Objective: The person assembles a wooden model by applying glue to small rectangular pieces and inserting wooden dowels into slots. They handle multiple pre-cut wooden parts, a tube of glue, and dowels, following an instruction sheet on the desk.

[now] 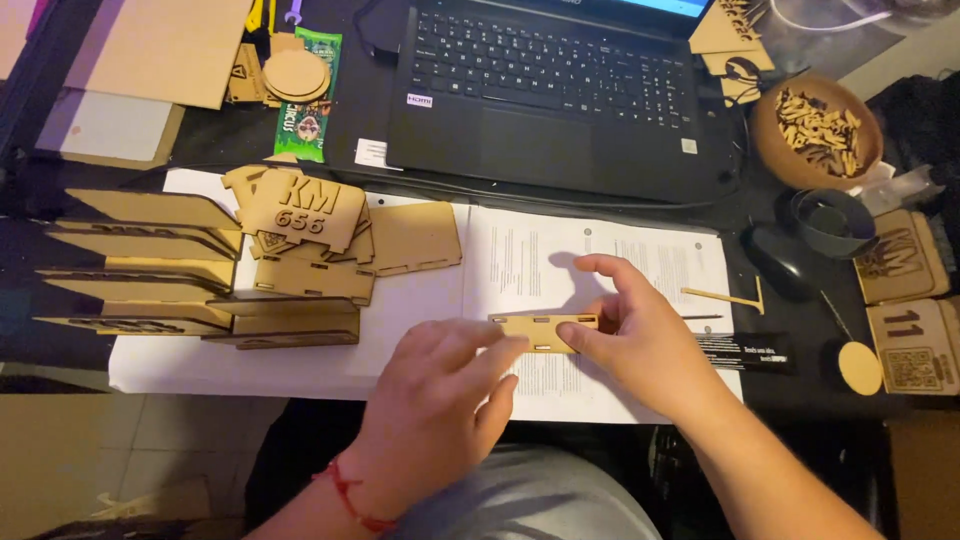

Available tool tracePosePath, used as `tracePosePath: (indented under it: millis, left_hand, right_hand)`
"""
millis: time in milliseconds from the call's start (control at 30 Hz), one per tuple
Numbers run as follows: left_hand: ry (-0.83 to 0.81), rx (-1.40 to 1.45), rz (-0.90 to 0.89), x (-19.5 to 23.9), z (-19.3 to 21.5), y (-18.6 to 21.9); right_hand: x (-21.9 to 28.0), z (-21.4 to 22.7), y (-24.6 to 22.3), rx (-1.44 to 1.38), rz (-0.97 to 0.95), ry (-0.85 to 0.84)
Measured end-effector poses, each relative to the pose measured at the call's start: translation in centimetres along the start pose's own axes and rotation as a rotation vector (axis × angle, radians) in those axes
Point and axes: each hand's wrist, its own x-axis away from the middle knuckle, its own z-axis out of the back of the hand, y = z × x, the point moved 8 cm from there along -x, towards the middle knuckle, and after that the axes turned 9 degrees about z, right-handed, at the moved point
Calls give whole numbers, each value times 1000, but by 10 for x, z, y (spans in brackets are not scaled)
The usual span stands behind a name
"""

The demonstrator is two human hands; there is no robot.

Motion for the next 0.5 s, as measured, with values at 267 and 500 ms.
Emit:
tracePosePath:
  millis: [267,500]
  left_hand:
    - [-60,-155,-33,0,-21,-8]
    - [-35,-167,-4,-7,-18,-20]
  right_hand:
    - [-10,8,-6,655,243,13]
    - [12,17,-10,605,844,9]
